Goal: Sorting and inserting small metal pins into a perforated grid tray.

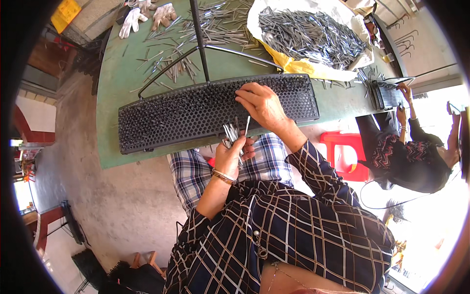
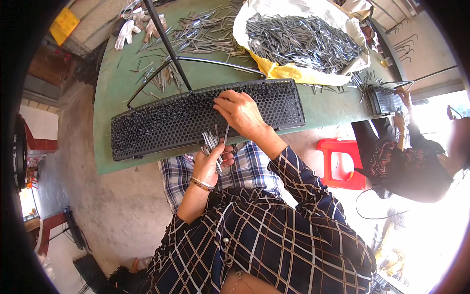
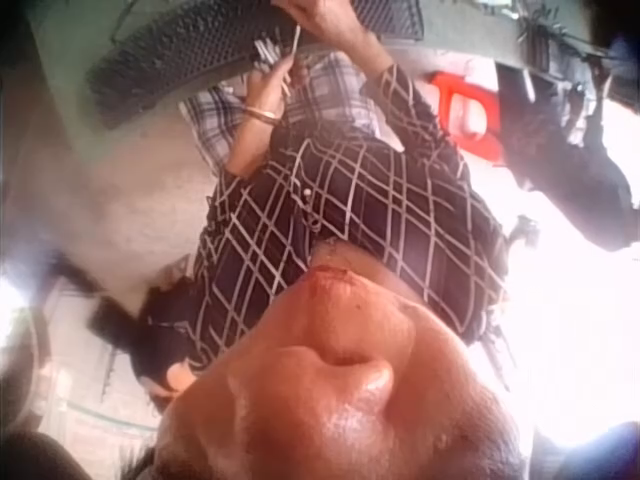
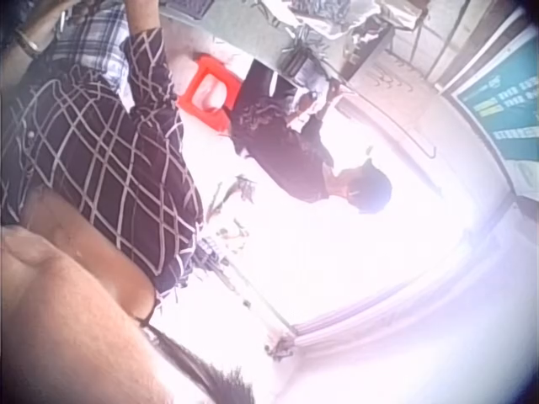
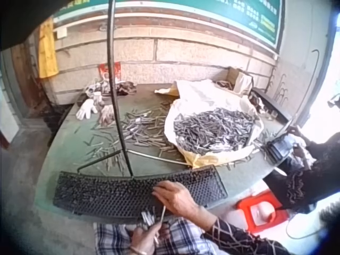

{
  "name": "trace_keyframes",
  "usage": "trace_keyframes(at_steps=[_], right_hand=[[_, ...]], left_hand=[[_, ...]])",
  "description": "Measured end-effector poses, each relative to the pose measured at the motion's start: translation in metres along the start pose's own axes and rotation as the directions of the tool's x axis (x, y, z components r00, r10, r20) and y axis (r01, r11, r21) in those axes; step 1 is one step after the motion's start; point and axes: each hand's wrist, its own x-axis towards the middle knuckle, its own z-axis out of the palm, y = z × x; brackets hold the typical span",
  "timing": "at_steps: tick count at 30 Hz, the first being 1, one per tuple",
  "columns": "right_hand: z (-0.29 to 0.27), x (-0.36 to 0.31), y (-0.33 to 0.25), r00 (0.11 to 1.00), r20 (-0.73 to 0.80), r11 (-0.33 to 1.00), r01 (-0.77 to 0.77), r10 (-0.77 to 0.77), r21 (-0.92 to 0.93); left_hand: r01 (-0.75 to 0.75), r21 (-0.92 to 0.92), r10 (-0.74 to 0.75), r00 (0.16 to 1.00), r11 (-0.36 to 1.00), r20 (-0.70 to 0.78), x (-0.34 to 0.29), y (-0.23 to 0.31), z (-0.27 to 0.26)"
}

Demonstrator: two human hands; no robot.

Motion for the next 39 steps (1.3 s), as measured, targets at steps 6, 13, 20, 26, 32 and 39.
trace_keyframes(at_steps=[6, 13, 20, 26, 32, 39], right_hand=[[0.004, -0.010, 0.003, 0.993, -0.061, 0.995, -0.097, 0.097, -0.001], [-0.001, -0.012, -0.003, 0.978, -0.125, 0.979, -0.148, 0.166, 0.140], [-0.022, -0.034, -0.020, 0.779, 0.327, 0.657, -0.627, 0.536, 0.419], [-0.038, -0.029, -0.013, 0.650, 0.536, 0.338, -0.750, 0.539, 0.569], [-0.040, -0.016, 0.014, 0.754, 0.204, 0.555, -0.611, 0.624, 0.564], [-0.035, -0.012, 0.034, 0.812, 0.088, 0.676, -0.535, 0.576, 0.507]], left_hand=[[-0.017, -0.011, 0.017, 1.000, 1.000, 0.025, 0.001, -0.002, 0.000], [0.013, -0.023, -0.012, 0.999, 1.000, 0.045, 0.002, -0.002, -0.002], [-0.058, -0.004, 0.058, 0.990, 0.998, 0.132, 0.001, 0.005, 0.005], [-0.057, 0.137, 0.027, 0.976, 0.989, 0.214, -0.004, 0.007, 0.012], [0.115, 0.048, -0.123, 0.971, 0.992, 0.206, 0.007, 0.006, 0.011], [0.137, 0.026, -0.139, 0.976, 0.990, 0.170, 0.007, 0.006, 0.010]])
